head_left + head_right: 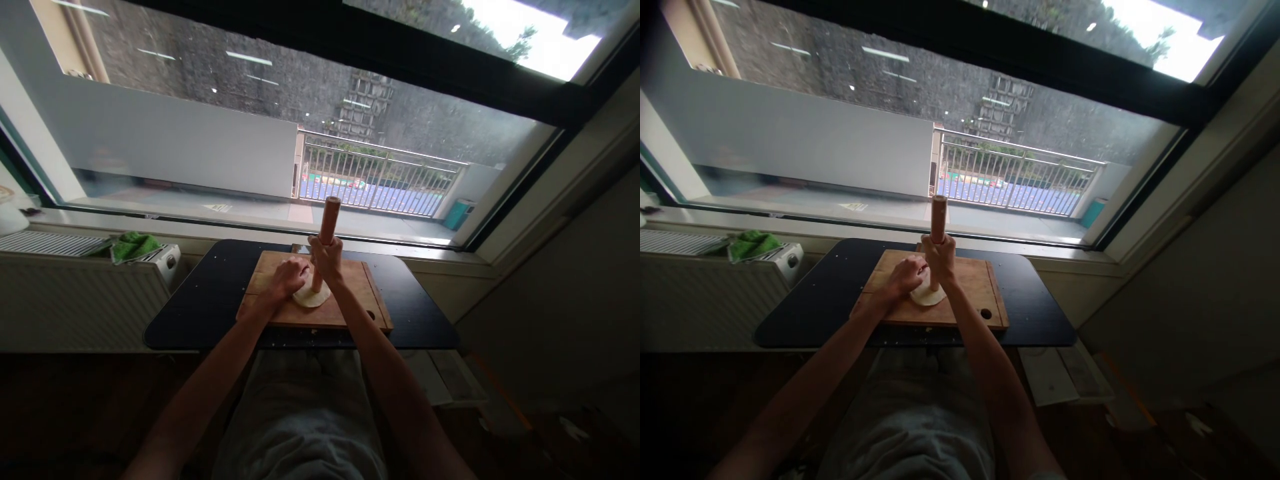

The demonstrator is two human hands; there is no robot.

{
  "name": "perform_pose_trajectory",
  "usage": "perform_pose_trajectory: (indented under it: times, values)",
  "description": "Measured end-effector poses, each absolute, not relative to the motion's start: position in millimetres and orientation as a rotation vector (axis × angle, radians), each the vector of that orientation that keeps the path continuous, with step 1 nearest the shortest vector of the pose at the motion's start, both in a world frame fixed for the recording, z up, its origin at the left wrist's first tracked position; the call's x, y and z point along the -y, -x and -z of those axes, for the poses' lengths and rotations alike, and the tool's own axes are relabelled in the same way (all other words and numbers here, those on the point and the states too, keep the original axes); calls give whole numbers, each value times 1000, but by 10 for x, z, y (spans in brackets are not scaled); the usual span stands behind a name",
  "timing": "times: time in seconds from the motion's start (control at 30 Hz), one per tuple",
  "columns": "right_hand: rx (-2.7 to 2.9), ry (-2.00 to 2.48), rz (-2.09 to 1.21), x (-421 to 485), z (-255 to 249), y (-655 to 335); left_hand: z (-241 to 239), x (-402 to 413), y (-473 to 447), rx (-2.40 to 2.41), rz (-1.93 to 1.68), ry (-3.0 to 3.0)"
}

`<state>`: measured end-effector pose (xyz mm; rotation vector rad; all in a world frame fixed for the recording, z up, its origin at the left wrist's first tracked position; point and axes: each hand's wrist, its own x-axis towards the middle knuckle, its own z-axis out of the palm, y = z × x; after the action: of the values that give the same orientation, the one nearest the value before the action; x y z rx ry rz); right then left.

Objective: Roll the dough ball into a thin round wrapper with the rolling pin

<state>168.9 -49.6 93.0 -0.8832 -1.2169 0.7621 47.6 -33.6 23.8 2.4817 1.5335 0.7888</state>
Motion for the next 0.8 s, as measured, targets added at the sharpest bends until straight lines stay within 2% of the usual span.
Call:
perform_pose_trajectory:
  times: [0.43, 0.8]
  values:
    - [1088, 758, -827, 692, -948, -1864, -315, 420, -500, -1536, -757, -2472]
    - [1344, 859, -757, 651, -936, -1615, -293, 410, -489, -1597, -750, -2442]
